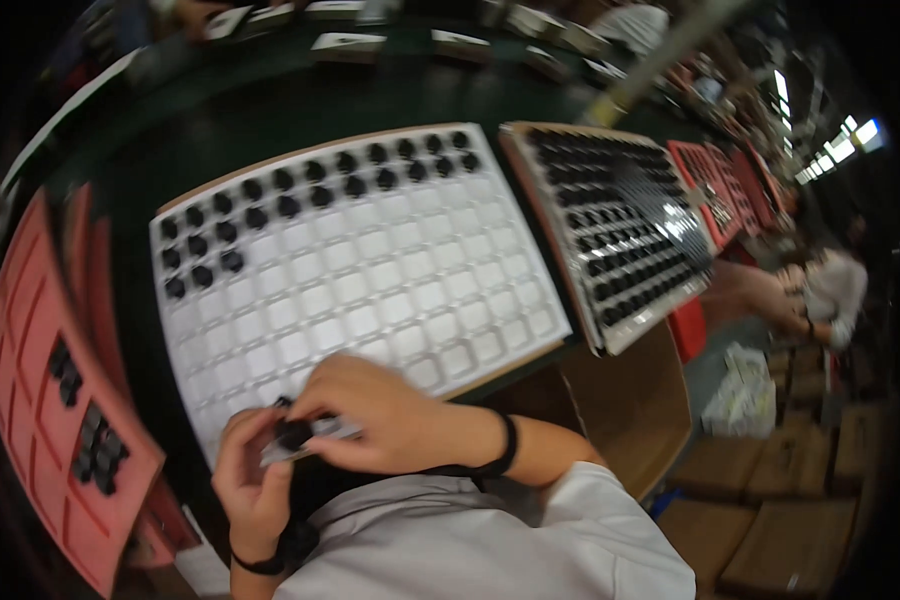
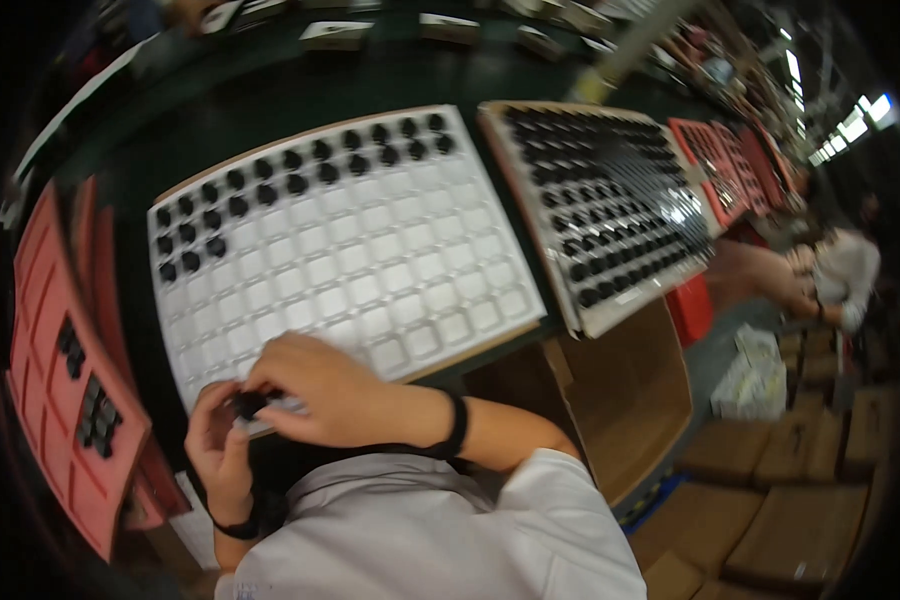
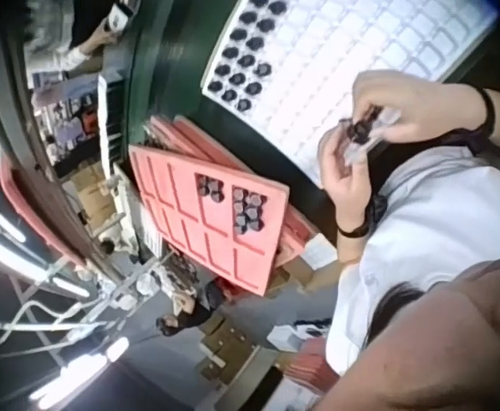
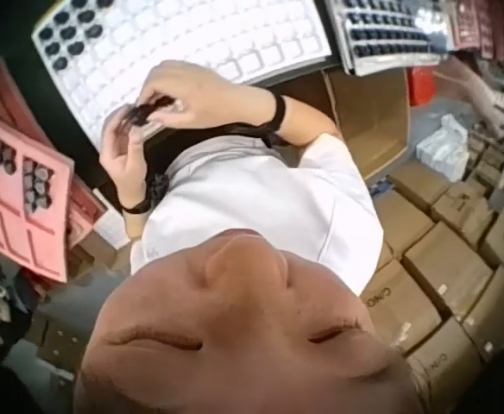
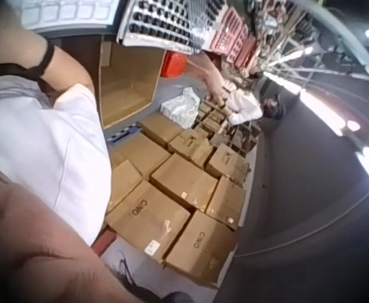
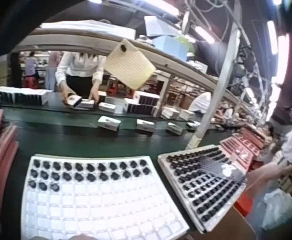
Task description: The person picks up a black component from a pink foam tray, joins it with another component by hand, and places the assembled unit into a white plastic tray. This process is repeated throughout the video as the person works through the components on the tray.
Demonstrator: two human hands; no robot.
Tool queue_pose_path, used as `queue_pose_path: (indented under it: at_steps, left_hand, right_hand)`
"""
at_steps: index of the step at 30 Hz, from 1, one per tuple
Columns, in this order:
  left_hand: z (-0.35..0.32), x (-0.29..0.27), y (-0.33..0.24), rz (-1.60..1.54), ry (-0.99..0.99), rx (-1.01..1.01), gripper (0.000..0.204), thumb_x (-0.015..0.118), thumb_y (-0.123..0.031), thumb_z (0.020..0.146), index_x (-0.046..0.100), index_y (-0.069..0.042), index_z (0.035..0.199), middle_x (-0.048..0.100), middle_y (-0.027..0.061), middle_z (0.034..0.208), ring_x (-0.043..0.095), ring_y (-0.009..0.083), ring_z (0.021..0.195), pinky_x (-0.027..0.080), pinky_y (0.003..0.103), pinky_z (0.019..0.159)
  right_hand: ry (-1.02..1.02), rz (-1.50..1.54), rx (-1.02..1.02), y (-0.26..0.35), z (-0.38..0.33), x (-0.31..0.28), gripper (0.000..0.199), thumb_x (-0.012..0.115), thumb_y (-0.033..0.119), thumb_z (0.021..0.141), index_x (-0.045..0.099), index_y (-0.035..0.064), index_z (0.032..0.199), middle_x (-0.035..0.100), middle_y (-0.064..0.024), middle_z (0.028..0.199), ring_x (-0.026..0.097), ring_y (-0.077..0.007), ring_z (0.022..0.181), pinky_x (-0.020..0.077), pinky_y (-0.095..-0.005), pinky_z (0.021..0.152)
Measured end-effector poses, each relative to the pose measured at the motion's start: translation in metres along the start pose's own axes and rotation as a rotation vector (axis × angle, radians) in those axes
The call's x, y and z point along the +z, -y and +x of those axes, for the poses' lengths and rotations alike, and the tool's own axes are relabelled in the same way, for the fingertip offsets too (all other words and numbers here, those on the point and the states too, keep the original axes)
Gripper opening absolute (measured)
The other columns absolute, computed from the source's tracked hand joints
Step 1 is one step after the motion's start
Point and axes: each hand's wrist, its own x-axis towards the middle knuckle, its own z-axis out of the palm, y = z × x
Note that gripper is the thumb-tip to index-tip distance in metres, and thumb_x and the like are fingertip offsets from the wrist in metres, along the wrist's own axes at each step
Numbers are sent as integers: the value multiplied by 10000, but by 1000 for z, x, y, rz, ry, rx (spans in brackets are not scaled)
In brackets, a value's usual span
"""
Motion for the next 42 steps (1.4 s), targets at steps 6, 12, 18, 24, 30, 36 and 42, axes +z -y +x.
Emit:
queue_pose_path:
  at_steps: [6,12,18,24,30,36,42]
  left_hand:
    - [5,-24,2,300,61,67,361,631,-151,836,548,36,1133,558,150,1126,542,261,1058,417,348,933]
    - [-3,-37,4,438,0,111,350,635,1,778,568,5,1122,574,160,1094,558,296,1021,437,350,901]
    - [-9,-45,0,456,-21,121,336,640,10,773,575,13,1103,576,163,1084,564,307,1001,449,350,875]
    - [-14,-50,-1,455,-16,126,319,646,7,769,584,13,1082,583,158,1072,575,314,968,464,355,848]
    - [-15,-53,0,451,-21,139,312,645,4,767,590,6,1074,587,146,1063,584,301,957,476,349,830]
    - [-20,-52,-3,462,-19,183,311,655,-5,757,599,7,1062,590,152,1063,586,305,960,482,353,830]
    - [-23,-53,0,466,-18,186,320,670,-4,740,602,2,1053,591,145,1053,587,308,947,493,366,808]
  right_hand:
    - [143,-353,116,-9,34,-52,268,697,79,750,579,31,986,594,-90,899,578,-228,817,461,-327,739]
    - [207,-493,312,-62,96,-75,182,659,119,799,590,23,938,606,-89,836,590,-191,805,474,-296,722]
    - [210,-604,301,-96,142,-38,203,669,158,793,604,19,927,620,-89,803,606,-207,767,485,-312,678]
    - [199,-828,304,-108,157,-18,255,678,220,775,612,27,929,641,-92,778,628,-247,733,493,-351,647]
    - [220,-833,327,-105,157,-16,261,686,230,765,611,33,919,644,-96,775,631,-264,733,490,-364,637]
    - [245,-874,305,-97,151,-12,265,692,226,775,603,35,935,633,-91,782,618,-259,737,482,-356,642]
    - [240,-764,185,-57,135,-12,230,682,178,797,592,26,945,594,-87,793,559,-243,705,457,-334,636]
